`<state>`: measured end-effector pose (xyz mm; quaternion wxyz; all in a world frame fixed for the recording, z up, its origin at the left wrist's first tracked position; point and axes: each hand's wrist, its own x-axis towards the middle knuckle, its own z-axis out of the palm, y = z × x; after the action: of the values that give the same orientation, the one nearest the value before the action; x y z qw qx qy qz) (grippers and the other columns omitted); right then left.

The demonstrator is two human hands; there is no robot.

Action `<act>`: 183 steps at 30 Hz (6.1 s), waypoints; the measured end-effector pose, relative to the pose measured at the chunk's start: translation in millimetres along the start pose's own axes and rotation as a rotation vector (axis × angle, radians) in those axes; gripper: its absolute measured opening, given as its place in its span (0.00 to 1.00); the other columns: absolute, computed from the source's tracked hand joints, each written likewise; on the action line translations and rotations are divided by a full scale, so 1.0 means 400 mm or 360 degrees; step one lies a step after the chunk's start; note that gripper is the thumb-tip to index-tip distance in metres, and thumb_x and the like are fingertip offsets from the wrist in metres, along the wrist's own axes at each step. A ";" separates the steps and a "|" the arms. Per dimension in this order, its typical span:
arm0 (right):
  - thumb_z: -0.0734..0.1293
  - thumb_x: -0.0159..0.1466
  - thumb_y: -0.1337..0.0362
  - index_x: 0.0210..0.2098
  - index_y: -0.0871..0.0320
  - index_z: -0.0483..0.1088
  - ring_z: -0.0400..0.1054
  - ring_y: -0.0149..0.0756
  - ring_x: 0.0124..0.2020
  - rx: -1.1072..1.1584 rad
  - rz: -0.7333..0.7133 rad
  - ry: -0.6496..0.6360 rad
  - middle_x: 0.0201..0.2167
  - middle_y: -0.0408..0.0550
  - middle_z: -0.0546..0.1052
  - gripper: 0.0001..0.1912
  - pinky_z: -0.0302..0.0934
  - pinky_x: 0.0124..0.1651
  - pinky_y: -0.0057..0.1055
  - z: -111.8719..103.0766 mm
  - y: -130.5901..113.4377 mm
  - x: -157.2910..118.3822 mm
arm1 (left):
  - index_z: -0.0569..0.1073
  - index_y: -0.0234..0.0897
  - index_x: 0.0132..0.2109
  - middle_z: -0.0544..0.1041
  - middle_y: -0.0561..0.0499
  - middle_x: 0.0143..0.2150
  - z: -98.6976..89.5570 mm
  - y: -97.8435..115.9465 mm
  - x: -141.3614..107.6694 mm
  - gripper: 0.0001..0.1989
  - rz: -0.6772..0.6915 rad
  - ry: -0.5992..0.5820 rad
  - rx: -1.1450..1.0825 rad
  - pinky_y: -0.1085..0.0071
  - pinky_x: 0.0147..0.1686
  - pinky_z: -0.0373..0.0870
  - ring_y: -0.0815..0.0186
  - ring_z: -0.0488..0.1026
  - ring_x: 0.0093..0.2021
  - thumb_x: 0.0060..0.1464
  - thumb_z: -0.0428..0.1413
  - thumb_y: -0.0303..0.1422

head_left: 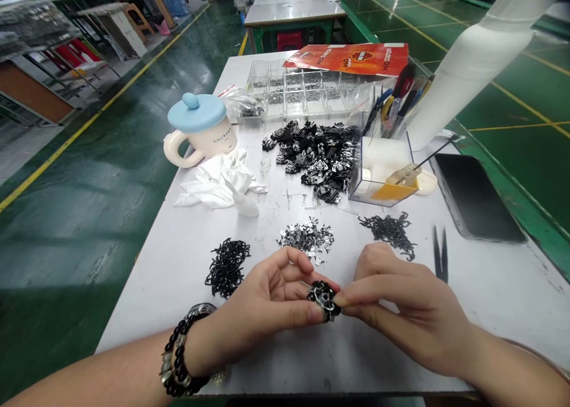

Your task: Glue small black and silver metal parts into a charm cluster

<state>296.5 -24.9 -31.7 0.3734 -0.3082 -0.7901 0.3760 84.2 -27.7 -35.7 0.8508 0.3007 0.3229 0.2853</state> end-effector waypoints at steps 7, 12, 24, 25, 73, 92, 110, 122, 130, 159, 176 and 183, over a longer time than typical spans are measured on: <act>0.65 0.61 0.73 0.40 0.57 0.70 0.61 0.27 0.29 -0.0068 -0.0042 0.0033 0.25 0.41 0.68 0.09 0.52 0.35 0.33 0.001 -0.005 -0.001 | 0.60 0.35 0.41 0.76 0.47 0.42 0.001 0.002 -0.003 0.18 0.0010 0.0063 -0.0026 0.80 0.39 0.70 0.75 0.74 0.38 0.48 0.62 0.24; 0.65 0.61 0.73 0.38 0.58 0.70 0.61 0.26 0.28 -0.0073 -0.0027 0.0078 0.24 0.41 0.69 0.07 0.54 0.34 0.31 0.005 -0.011 0.005 | 0.61 0.34 0.41 0.76 0.48 0.42 0.003 0.004 0.001 0.18 0.0019 0.0070 -0.0037 0.81 0.38 0.71 0.75 0.74 0.37 0.48 0.62 0.23; 0.65 0.60 0.76 0.41 0.60 0.69 0.60 0.29 0.27 -0.0237 -0.0155 0.0099 0.24 0.44 0.69 0.11 0.54 0.33 0.34 0.012 -0.008 -0.003 | 0.62 0.34 0.40 0.76 0.49 0.43 0.006 0.003 -0.003 0.17 0.0024 0.0103 -0.0039 0.81 0.39 0.71 0.76 0.75 0.37 0.48 0.62 0.23; 0.65 0.59 0.77 0.41 0.61 0.69 0.60 0.29 0.27 -0.0246 -0.0169 0.0108 0.24 0.45 0.69 0.11 0.54 0.33 0.34 0.013 -0.008 -0.004 | 0.62 0.34 0.41 0.76 0.48 0.43 0.006 0.004 -0.002 0.17 0.0029 0.0107 -0.0037 0.81 0.39 0.71 0.75 0.75 0.37 0.48 0.62 0.23; 0.68 0.59 0.55 0.38 0.50 0.73 0.60 0.31 0.37 0.0498 0.0754 -0.0302 0.32 0.43 0.66 0.10 0.55 0.40 0.32 0.007 -0.001 0.015 | 0.70 0.40 0.48 0.76 0.46 0.40 0.017 0.020 -0.034 0.21 0.1395 0.0115 0.2267 0.67 0.45 0.70 0.62 0.72 0.43 0.46 0.57 0.20; 0.63 0.64 0.64 0.36 0.56 0.68 0.58 0.33 0.35 -0.0214 0.0201 -0.0224 0.29 0.44 0.67 0.03 0.48 0.40 0.36 0.019 -0.003 -0.005 | 0.73 0.34 0.35 0.71 0.51 0.25 0.034 0.017 -0.029 0.03 0.0816 0.0220 0.1989 0.75 0.28 0.63 0.70 0.68 0.27 0.53 0.55 0.28; 0.65 0.61 0.64 0.25 0.56 0.63 0.57 0.29 0.32 0.0067 0.0680 -0.0288 0.24 0.38 0.64 0.09 0.47 0.37 0.31 0.014 -0.017 0.010 | 0.75 0.31 0.36 0.67 0.56 0.23 0.037 0.021 -0.008 0.09 -0.0176 0.0233 0.0484 0.81 0.26 0.58 0.77 0.61 0.24 0.46 0.62 0.30; 0.65 0.60 0.66 0.27 0.56 0.62 0.57 0.30 0.32 0.0052 0.0581 -0.0275 0.26 0.39 0.64 0.07 0.48 0.38 0.31 0.022 -0.013 0.007 | 0.74 0.29 0.32 0.68 0.54 0.24 0.050 0.019 -0.005 0.05 -0.0019 0.0295 0.0927 0.78 0.28 0.61 0.74 0.62 0.26 0.45 0.56 0.25; 0.64 0.61 0.66 0.27 0.57 0.61 0.57 0.30 0.33 -0.0035 0.0527 -0.0301 0.26 0.39 0.64 0.08 0.48 0.37 0.32 0.030 -0.003 0.001 | 0.72 0.29 0.31 0.64 0.56 0.21 0.037 0.012 -0.001 0.06 -0.0152 0.0324 0.0777 0.79 0.24 0.55 0.76 0.57 0.23 0.44 0.58 0.28; 0.68 0.51 0.74 0.36 0.54 0.61 0.54 0.34 0.41 0.0039 0.0525 -0.0430 0.37 0.42 0.62 0.17 0.53 0.42 0.33 0.027 -0.033 0.007 | 0.72 0.32 0.31 0.66 0.60 0.20 0.032 -0.002 0.001 0.04 -0.0405 0.0226 0.0610 0.82 0.23 0.54 0.80 0.57 0.21 0.42 0.57 0.24; 0.65 0.49 0.77 0.34 0.56 0.61 0.54 0.34 0.39 -0.0018 0.0586 -0.0399 0.36 0.43 0.63 0.16 0.52 0.39 0.34 0.041 -0.031 0.001 | 0.70 0.32 0.30 0.63 0.61 0.20 0.038 -0.007 0.004 0.03 -0.0393 0.0236 0.0734 0.83 0.22 0.54 0.80 0.55 0.20 0.44 0.55 0.25; 0.65 0.48 0.78 0.34 0.56 0.60 0.54 0.35 0.39 -0.0005 0.0605 -0.0340 0.36 0.43 0.63 0.16 0.52 0.39 0.34 0.049 -0.028 -0.007 | 0.70 0.32 0.29 0.65 0.60 0.20 0.037 -0.009 0.008 0.03 -0.0403 0.0266 0.0776 0.83 0.22 0.55 0.79 0.57 0.20 0.42 0.55 0.25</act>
<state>279.3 -40.1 -32.0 0.2096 -0.4107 -0.7533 0.4691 98.1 -33.0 -30.4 0.7527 0.4292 0.4860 0.1143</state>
